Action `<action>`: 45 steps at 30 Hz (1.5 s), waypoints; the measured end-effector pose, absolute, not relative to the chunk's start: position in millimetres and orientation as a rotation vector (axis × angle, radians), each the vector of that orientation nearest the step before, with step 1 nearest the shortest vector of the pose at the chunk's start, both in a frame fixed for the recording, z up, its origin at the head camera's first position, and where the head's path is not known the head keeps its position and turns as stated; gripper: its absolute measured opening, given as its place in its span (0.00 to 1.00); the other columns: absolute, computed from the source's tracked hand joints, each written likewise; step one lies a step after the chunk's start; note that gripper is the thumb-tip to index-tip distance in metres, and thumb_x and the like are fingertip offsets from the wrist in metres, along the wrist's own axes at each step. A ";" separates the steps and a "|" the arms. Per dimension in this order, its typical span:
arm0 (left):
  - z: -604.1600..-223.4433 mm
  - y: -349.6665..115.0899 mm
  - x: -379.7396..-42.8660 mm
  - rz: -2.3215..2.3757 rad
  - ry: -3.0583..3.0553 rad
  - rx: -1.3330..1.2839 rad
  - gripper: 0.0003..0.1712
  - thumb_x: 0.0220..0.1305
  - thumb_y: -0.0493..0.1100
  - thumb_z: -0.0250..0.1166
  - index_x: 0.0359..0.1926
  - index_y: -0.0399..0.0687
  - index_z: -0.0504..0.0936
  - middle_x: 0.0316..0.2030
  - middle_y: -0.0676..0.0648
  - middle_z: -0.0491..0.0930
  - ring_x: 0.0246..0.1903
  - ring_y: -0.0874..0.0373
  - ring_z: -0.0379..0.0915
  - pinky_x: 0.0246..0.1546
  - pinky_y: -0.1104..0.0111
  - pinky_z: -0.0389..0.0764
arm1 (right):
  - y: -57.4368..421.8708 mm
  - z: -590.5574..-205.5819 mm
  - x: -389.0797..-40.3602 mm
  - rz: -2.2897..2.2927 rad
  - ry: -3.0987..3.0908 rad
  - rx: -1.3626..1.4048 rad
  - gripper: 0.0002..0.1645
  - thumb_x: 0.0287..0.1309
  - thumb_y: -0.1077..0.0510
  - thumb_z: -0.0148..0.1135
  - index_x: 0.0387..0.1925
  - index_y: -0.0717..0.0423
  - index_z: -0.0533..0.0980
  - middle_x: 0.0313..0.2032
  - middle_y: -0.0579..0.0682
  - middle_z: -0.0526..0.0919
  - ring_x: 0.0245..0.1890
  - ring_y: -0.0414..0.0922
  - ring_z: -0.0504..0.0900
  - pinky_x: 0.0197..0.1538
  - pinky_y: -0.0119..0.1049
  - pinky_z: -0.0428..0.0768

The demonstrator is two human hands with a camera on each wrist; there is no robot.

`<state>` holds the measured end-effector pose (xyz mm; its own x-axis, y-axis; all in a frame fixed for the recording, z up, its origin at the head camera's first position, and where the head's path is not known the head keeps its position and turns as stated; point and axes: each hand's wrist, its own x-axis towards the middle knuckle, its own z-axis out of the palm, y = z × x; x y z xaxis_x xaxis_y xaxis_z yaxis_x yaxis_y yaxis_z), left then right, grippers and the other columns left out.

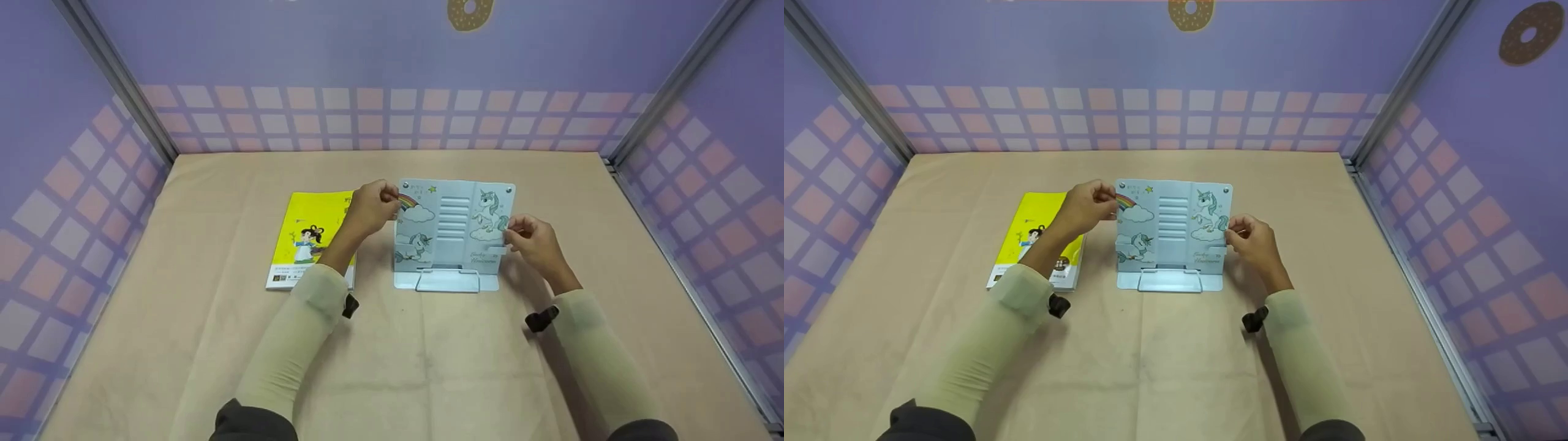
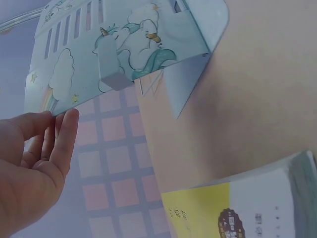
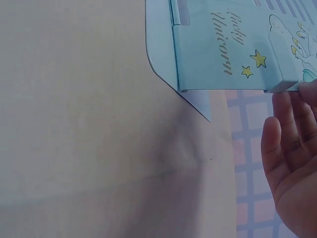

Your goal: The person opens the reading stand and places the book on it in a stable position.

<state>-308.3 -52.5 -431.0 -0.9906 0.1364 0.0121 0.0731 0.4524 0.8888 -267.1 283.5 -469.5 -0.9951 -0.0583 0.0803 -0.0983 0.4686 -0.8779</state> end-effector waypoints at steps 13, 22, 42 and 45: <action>-426.5 -39.0 -315.2 1.555 2.819 0.106 0.07 0.70 0.37 0.64 0.47 0.42 0.82 0.41 0.44 0.84 0.39 0.55 0.78 0.42 0.70 0.81 | 287.8 -479.8 -265.0 1.681 -2.599 0.170 0.09 0.65 0.66 0.60 0.41 0.72 0.76 0.35 0.53 0.82 0.34 0.43 0.83 0.38 0.36 0.85; -425.7 -32.0 -319.4 1.555 2.886 0.056 0.10 0.72 0.38 0.62 0.51 0.42 0.83 0.43 0.45 0.85 0.40 0.55 0.78 0.44 0.71 0.79 | 289.4 -498.9 -267.5 1.665 -2.574 0.209 0.03 0.64 0.65 0.63 0.35 0.54 0.78 0.37 0.54 0.84 0.34 0.44 0.85 0.36 0.31 0.84; -405.2 11.0 -320.7 0.791 3.384 1.076 0.15 0.71 0.34 0.58 0.50 0.48 0.88 0.46 0.48 0.86 0.49 0.52 0.79 0.56 0.65 0.79 | 277.9 -473.4 -248.0 1.666 -2.575 0.225 0.04 0.63 0.69 0.60 0.34 0.60 0.76 0.37 0.59 0.82 0.34 0.44 0.83 0.36 0.33 0.83; -402.5 16.2 -321.3 0.744 3.378 1.067 0.14 0.69 0.33 0.59 0.48 0.47 0.88 0.46 0.47 0.87 0.47 0.50 0.80 0.54 0.63 0.80 | 277.6 -470.0 -246.4 1.668 -2.579 0.220 0.03 0.63 0.69 0.61 0.35 0.60 0.76 0.37 0.59 0.82 0.34 0.44 0.83 0.36 0.31 0.83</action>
